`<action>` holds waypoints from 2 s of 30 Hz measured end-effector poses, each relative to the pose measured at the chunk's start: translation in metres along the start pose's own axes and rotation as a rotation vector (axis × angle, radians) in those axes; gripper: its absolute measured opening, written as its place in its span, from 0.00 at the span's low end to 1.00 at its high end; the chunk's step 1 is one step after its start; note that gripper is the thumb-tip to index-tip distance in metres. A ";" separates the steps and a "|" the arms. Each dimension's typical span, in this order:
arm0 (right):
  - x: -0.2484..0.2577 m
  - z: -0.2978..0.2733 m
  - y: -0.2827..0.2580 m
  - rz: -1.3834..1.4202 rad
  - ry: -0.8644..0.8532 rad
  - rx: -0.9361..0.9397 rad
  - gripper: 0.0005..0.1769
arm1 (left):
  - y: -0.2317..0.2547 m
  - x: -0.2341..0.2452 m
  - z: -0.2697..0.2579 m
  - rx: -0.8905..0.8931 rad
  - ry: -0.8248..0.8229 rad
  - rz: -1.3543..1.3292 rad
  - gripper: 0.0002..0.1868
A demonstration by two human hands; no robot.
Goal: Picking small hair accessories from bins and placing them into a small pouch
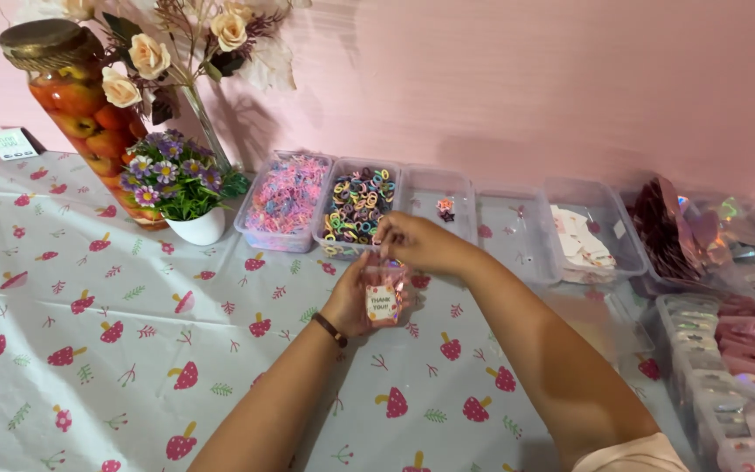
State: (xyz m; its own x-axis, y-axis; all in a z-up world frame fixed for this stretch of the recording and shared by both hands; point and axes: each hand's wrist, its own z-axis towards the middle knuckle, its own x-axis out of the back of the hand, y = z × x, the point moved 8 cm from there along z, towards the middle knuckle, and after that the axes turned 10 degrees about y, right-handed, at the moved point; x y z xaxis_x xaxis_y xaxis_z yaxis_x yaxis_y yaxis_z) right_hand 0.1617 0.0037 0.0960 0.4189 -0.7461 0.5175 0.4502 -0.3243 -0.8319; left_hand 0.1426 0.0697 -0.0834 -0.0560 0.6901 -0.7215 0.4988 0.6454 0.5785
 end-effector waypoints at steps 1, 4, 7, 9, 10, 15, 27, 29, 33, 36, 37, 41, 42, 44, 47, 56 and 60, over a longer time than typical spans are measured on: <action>0.002 0.014 0.012 -0.004 -0.001 0.001 0.10 | -0.001 0.004 -0.001 -0.002 -0.003 -0.002 0.41; 0.014 0.053 0.040 0.005 0.083 0.028 0.07 | -0.002 0.014 -0.006 -0.026 0.018 -0.040 0.42; 0.002 0.085 0.053 -0.168 0.020 0.066 0.07 | -0.009 0.016 -0.003 -0.028 0.010 -0.111 0.42; -0.016 0.103 0.066 -0.406 -0.095 0.061 0.12 | -0.020 0.021 0.015 0.011 -0.049 -0.145 0.43; -0.022 0.114 0.080 -0.406 -0.100 0.063 0.12 | -0.022 0.022 0.018 0.008 -0.046 -0.148 0.43; -0.064 0.155 0.169 -0.626 -0.313 -0.093 0.28 | -0.029 0.023 0.021 0.040 -0.044 -0.102 0.44; -0.050 0.132 0.110 -0.536 -0.050 -0.042 0.11 | -0.034 0.025 0.028 0.025 -0.037 -0.025 0.45; -0.040 0.149 0.135 -0.418 -0.011 -0.080 0.10 | -0.035 0.027 0.031 0.013 -0.042 -0.017 0.45; -0.022 0.139 0.134 0.073 0.115 -0.307 0.15 | -0.035 0.027 0.030 0.013 -0.044 -0.017 0.46; -0.022 0.129 0.134 0.266 0.163 -0.369 0.16 | -0.035 0.027 0.031 0.014 -0.054 -0.017 0.46; -0.022 0.127 0.134 0.266 0.163 -0.369 0.16 | -0.035 0.028 0.031 0.014 -0.054 -0.017 0.46; -0.026 0.117 0.143 0.598 0.158 -0.531 0.11 | -0.034 0.030 0.032 0.020 -0.063 -0.032 0.45; -0.029 0.116 0.145 0.656 0.125 -0.557 0.06 | -0.035 0.030 0.033 0.036 -0.067 -0.035 0.46; -0.029 0.114 0.152 0.707 0.126 -0.561 0.05 | -0.033 0.027 0.030 0.025 -0.063 -0.035 0.46; -0.030 0.104 0.145 0.763 0.123 -0.533 0.05 | -0.033 0.028 0.030 0.021 -0.059 -0.043 0.46; -0.028 0.037 0.100 0.570 0.025 -0.443 0.10 | -0.030 0.028 0.022 0.046 -0.065 -0.075 0.45; -0.028 0.000 0.055 0.275 -0.061 -0.340 0.08 | -0.026 0.022 0.016 0.041 -0.077 -0.063 0.45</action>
State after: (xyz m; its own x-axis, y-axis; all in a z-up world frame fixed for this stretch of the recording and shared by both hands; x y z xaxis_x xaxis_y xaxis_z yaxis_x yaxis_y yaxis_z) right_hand 0.1752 0.0063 0.0357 0.5369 -0.7992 0.2702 0.0348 -0.2990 -0.9536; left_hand 0.1424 0.0630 -0.1208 -0.0225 0.6205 -0.7839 0.5316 0.6714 0.5163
